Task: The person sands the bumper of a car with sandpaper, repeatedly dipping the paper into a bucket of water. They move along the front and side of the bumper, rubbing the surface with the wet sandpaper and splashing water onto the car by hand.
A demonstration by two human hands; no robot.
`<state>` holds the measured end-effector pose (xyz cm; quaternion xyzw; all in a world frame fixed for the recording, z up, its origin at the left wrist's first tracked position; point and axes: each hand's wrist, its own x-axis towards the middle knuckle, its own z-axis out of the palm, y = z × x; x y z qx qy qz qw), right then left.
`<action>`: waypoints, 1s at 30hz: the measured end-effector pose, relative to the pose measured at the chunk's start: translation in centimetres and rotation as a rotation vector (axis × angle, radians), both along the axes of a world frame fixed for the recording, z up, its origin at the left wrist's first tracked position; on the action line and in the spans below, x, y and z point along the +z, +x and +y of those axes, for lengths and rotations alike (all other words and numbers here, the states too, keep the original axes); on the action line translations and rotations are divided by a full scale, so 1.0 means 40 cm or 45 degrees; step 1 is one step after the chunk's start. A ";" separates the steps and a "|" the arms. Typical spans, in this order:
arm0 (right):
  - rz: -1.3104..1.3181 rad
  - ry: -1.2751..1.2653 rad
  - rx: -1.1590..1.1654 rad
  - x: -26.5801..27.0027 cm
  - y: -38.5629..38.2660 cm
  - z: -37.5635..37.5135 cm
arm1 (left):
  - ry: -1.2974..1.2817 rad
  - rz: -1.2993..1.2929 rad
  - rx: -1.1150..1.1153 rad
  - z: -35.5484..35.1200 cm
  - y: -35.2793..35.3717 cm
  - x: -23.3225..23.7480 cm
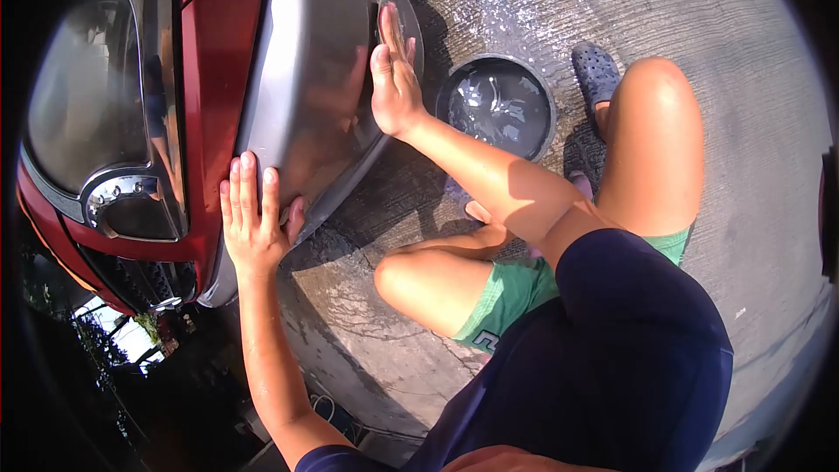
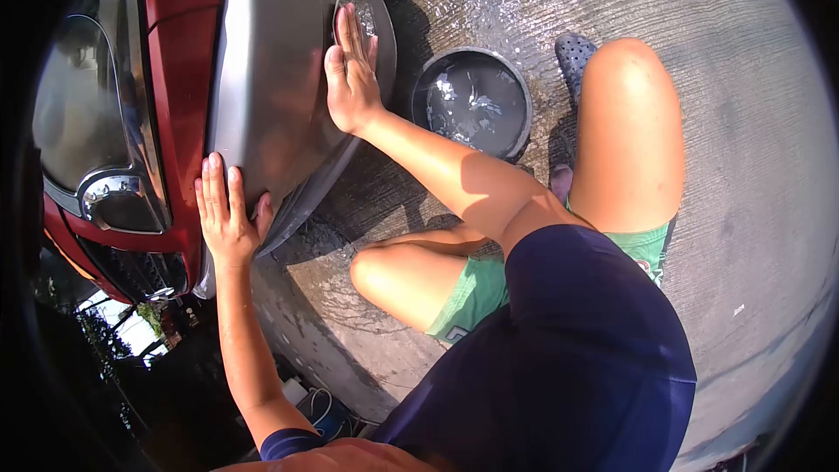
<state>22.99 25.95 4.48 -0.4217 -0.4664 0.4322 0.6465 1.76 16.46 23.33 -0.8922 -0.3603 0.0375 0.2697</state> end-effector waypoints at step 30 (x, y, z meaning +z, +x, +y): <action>-0.387 -0.036 0.166 -0.255 0.121 0.523 | 0.061 0.060 -0.050 -0.007 -0.050 -0.006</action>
